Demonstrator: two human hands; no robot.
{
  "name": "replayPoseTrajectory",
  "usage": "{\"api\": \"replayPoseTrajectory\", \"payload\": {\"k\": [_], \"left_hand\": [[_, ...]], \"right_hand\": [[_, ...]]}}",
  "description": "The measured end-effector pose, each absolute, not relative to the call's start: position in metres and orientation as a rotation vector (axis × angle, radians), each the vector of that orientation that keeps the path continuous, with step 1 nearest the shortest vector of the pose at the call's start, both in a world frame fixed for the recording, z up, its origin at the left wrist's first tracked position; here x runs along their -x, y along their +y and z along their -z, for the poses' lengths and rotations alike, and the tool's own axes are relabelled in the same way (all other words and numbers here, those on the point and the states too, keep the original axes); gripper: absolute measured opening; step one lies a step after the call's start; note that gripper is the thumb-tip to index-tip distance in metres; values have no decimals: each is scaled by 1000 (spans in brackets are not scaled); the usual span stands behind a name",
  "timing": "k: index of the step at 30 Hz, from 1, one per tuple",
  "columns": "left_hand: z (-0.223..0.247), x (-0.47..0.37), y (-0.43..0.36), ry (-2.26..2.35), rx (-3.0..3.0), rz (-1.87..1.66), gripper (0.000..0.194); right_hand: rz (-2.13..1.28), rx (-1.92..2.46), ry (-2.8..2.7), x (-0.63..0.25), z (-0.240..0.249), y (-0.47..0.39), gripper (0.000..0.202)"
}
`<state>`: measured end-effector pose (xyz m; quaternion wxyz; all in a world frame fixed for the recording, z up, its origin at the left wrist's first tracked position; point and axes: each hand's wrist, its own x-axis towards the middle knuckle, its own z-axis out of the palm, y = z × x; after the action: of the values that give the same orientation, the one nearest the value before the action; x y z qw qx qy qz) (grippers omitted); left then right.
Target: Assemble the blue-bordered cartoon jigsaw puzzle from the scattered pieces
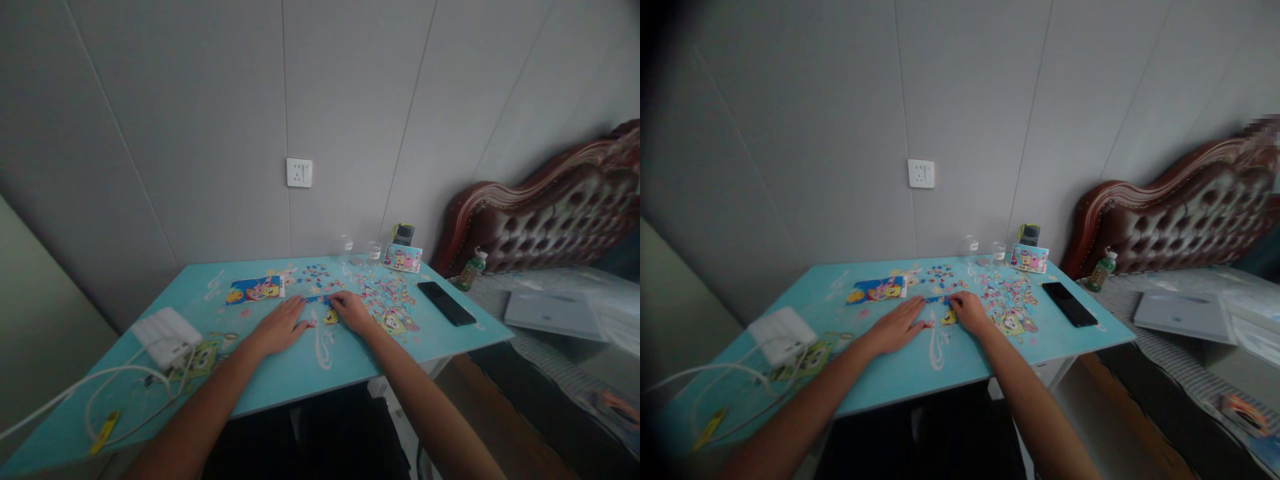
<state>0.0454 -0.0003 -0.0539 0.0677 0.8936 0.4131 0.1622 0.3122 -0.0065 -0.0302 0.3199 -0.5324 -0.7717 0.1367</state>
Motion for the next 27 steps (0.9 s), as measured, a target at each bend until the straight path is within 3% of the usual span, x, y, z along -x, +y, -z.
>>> {"api": "replayPoseTrajectory", "payload": {"k": [27], "left_hand": [[65, -43, 7, 1329, -2795, -463, 68]], "right_hand": [[-377, 1425, -2043, -311, 28, -8, 29]]}}
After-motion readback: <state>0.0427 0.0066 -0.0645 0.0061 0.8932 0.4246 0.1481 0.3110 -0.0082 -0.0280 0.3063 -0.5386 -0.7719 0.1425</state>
